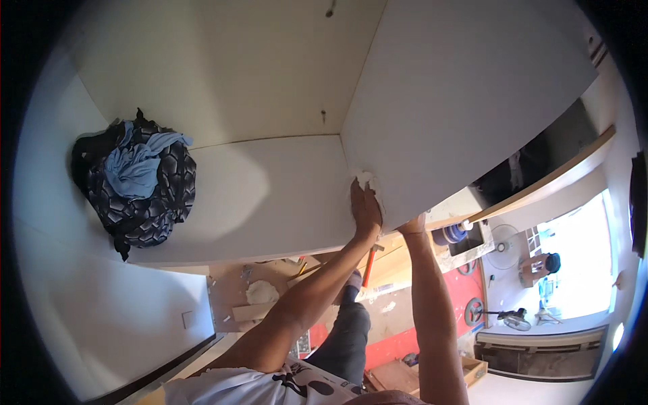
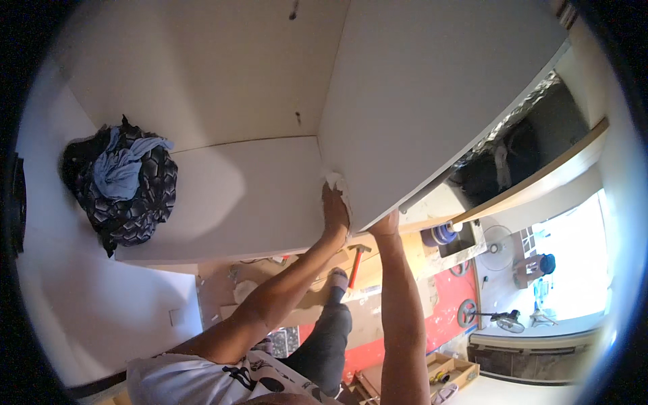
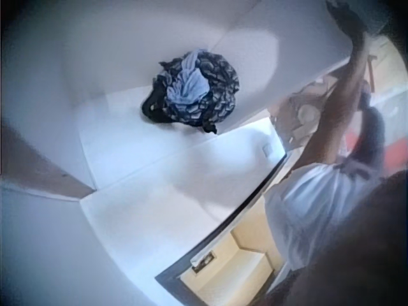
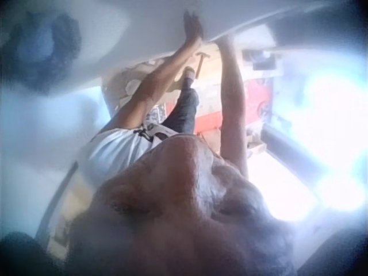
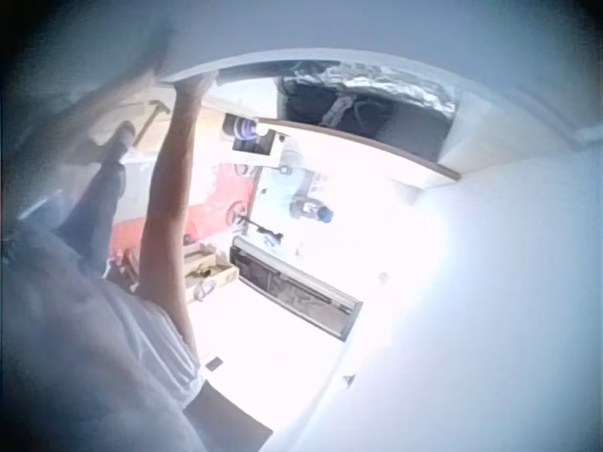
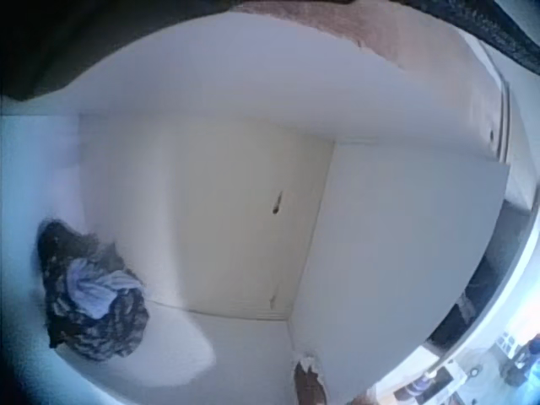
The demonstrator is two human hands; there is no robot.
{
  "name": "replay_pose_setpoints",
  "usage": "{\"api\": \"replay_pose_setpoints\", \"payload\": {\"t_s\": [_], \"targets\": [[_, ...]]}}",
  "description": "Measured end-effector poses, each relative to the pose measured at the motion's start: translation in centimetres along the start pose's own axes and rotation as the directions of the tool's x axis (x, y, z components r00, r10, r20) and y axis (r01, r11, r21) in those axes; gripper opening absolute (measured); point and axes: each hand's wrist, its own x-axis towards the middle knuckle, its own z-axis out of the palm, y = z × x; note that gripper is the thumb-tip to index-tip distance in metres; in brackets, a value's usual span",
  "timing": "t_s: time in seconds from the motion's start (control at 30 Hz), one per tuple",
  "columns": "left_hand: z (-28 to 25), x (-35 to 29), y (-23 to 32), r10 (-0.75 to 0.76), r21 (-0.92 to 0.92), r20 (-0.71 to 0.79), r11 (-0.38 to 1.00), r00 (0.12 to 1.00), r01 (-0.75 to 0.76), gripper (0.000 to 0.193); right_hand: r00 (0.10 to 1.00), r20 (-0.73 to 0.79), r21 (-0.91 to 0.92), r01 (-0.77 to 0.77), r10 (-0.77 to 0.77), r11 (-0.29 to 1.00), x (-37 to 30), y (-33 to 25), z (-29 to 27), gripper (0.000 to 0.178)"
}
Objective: The person assembles a white cabinet by placing panels into a frame and securing them with a hammer and wooden block. They handle multiple white panels and a wooden block, using a hammer to tap the pieces into place.
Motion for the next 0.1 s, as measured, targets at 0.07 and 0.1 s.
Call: {"api": "replay_pose_setpoints", "payload": {"t_s": [0.07, 0.1], "targets": [[1.0, -0.9, 3.0, -0.121, -0.129, 0.000, 0.984, 0.993, 0.120, 0.057, 0.996, 0.015, 0.076, -0.087, 0.086, 0.993, -0.1, 0.4, -0.1, 0.048], [1.4, -1.0, 3.3, -0.122, -0.137, 0.008, 0.983, 0.992, 0.122, 0.057, 0.996, 0.015, 0.064, -0.087, 0.086, 0.994, 0.0, 0.6, -0.5, 0.048]]}}
